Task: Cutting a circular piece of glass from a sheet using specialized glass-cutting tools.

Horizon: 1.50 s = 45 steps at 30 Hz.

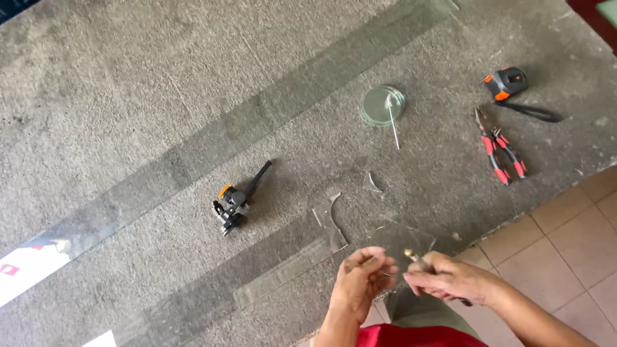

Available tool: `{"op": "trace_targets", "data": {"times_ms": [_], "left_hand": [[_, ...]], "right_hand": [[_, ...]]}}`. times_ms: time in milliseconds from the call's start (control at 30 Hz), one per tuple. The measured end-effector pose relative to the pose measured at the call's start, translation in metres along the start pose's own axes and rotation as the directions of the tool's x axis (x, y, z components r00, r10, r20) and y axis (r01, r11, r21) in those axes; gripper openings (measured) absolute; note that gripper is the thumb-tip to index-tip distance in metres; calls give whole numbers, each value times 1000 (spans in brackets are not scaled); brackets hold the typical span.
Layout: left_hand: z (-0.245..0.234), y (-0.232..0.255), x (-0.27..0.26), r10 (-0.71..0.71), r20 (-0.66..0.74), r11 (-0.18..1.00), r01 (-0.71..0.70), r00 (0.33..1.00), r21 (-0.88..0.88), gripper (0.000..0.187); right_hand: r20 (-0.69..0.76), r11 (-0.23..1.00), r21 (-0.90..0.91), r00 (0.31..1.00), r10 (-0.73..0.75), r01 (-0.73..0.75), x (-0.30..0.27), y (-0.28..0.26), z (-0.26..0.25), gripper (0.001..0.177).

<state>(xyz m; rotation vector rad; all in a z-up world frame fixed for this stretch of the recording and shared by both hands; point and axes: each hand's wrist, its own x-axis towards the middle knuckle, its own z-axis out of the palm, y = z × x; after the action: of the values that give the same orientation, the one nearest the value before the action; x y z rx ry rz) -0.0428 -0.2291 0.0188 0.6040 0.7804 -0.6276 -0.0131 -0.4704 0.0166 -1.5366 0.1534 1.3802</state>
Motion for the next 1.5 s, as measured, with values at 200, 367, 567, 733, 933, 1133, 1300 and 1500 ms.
{"op": "trace_targets", "data": {"times_ms": [200,367,567,733,933,1133,1300,1500], "left_hand": [[-21,-15,24,200,-264,978,-174,944,117,7],[-22,-43,44,323,-206,939,-285,924,195,9],[-2,-36,42,345,-261,914,-260,901,311,15],[-7,-33,34,336,-246,907,-241,909,346,7],[-9,-30,37,330,-105,816,-227,938,532,5],[5,-16,24,312,-4,659,-214,950,721,15],[14,5,10,589,113,-221,25,800,975,64],[8,-8,33,552,216,-340,-19,805,940,65]], "right_hand": [[-560,861,-508,766,-316,-16,16,-42,-78,36],[-474,552,-834,478,-740,27,45,-69,-107,38],[-591,529,-793,171,-789,-301,9,-76,-173,58],[-766,646,-643,336,-549,-411,6,-42,-229,58],[-830,843,-490,415,-373,-221,-32,-30,-163,30],[-818,876,-352,347,-459,329,-78,105,7,19],[-791,967,-37,584,-181,250,-46,245,86,11],[-738,976,-158,638,-219,151,-16,227,106,31]]}}
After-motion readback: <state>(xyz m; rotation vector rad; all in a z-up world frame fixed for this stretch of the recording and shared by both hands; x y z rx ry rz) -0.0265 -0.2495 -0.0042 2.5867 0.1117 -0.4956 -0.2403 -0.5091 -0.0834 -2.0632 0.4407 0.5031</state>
